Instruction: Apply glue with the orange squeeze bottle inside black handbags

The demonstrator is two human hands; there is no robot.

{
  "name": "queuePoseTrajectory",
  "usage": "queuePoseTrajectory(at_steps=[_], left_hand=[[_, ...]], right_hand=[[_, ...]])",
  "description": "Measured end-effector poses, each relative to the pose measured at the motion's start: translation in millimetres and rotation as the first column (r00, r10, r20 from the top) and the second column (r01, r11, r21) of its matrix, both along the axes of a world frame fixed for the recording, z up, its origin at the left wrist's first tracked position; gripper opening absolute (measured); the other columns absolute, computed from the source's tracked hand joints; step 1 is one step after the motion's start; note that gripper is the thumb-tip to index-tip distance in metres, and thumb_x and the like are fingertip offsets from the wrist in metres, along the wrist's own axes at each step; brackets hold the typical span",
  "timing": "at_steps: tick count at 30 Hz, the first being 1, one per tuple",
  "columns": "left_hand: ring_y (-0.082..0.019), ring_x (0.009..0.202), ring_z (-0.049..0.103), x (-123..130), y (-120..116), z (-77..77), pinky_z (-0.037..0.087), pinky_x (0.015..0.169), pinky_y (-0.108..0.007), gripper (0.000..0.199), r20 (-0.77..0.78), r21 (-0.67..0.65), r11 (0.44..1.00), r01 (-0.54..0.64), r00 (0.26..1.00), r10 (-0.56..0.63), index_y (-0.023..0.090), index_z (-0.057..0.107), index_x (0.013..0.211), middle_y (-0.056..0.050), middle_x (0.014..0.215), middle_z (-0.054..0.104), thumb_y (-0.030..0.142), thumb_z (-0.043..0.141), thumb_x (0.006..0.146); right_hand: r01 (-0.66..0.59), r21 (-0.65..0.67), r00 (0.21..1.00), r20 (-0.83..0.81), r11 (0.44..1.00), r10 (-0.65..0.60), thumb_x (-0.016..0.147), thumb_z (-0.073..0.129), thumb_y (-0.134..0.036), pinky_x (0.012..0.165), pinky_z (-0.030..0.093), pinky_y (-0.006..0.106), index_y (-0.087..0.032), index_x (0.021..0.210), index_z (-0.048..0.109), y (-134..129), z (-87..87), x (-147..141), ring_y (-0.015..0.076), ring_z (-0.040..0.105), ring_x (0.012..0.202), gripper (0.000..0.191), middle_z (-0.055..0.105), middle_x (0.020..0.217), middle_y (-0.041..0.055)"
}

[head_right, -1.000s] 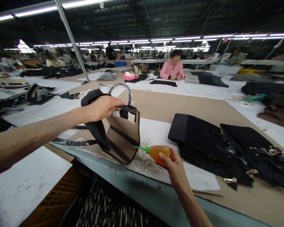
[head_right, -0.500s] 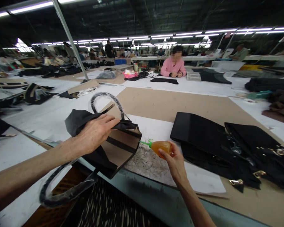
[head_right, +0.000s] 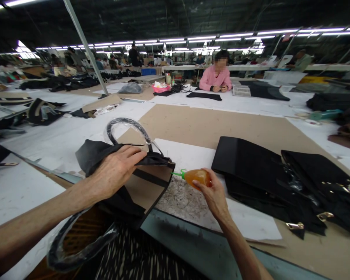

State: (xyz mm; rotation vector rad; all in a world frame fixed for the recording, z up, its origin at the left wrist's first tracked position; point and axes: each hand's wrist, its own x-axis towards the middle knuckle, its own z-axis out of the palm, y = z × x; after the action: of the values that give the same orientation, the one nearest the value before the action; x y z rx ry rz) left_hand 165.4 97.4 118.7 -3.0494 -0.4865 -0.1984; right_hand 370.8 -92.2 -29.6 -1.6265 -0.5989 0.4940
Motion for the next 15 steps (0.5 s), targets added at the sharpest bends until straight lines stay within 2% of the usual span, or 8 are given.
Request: queuePoseTrajectory(at_steps=[15], left_hand=[[-0.024, 0.107, 0.049, -13.5, -6.7, -9.7, 0.05, 0.087, -0.036, 0.036, 0.091, 0.015, 1.0, 0.026, 0.995, -0.027, 0.013, 0.059, 0.106, -0.011, 0.109, 0.059, 0.0, 0.042, 0.077]], right_hand=[[-0.087, -0.028, 0.989, -0.121, 0.996, 0.083, 0.069, 0.074, -0.042, 0.075, 0.052, 0.036, -0.021, 0.104, 0.057, -11.8, 0.2, -7.8, 0.0265, 0.059, 0.087, 0.045, 0.063, 0.094, 0.0033]])
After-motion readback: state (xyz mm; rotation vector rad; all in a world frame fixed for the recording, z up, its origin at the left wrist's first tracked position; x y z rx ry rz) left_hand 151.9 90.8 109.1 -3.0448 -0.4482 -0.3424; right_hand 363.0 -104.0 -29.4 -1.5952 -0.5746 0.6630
